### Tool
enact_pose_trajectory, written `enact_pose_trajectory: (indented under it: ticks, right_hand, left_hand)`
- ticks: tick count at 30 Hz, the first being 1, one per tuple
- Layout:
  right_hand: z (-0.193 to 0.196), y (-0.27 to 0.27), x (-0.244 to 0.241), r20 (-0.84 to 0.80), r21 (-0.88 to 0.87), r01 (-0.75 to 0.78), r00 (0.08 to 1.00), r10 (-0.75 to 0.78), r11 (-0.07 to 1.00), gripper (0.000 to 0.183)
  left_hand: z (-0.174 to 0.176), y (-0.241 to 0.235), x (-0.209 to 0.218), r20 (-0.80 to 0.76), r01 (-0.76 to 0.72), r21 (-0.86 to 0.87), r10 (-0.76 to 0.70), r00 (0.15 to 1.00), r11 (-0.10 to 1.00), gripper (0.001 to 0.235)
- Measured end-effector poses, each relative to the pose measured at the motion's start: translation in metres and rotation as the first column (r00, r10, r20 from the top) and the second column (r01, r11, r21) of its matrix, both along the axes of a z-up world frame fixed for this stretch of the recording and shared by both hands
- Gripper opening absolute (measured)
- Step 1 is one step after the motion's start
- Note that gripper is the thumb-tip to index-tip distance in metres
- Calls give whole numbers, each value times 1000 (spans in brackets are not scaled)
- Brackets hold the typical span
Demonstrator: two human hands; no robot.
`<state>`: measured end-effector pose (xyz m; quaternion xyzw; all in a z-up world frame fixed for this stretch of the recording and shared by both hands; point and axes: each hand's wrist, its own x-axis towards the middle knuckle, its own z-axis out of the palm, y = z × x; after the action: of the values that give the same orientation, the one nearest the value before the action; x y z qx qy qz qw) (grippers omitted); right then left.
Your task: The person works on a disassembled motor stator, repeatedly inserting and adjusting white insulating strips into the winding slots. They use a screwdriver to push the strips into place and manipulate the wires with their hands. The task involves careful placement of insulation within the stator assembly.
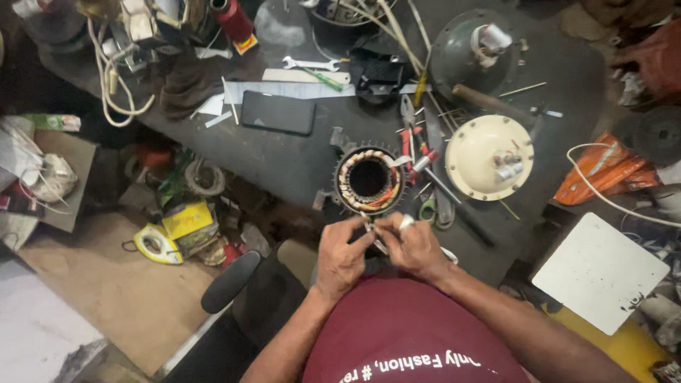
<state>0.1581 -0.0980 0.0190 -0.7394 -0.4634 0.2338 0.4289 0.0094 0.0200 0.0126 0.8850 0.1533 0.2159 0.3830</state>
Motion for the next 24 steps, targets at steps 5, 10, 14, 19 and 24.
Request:
enact_pose_trajectory:
  ticks: [5,10,14,19,24]
  right_hand:
    - [8,5,17,-77,15,-116,990,117,993,23]
    - [9,5,40,-72,-36,-74,995,71,997,26]
    - [3,21,44,-99,-21,-18,995,16,1000,27]
    - [1,29,61,-47,-55,-210,977,207,976,32]
    - [29,32,97,-65,-101,-215,976,209,971,26]
  left_hand:
    - [-5,20,8,-27,93,-104,-96,995,990,29]
    - [-11,38,26,-18,207,-138,-211,977,969,35]
    - [-15,51,39,55,188,-261,-180,982,947,29]
    - [-22,53,36,-51,112,-453,-151,987,884,18]
    - [-33,52,33,-83,78,-527,-143,986,846,20]
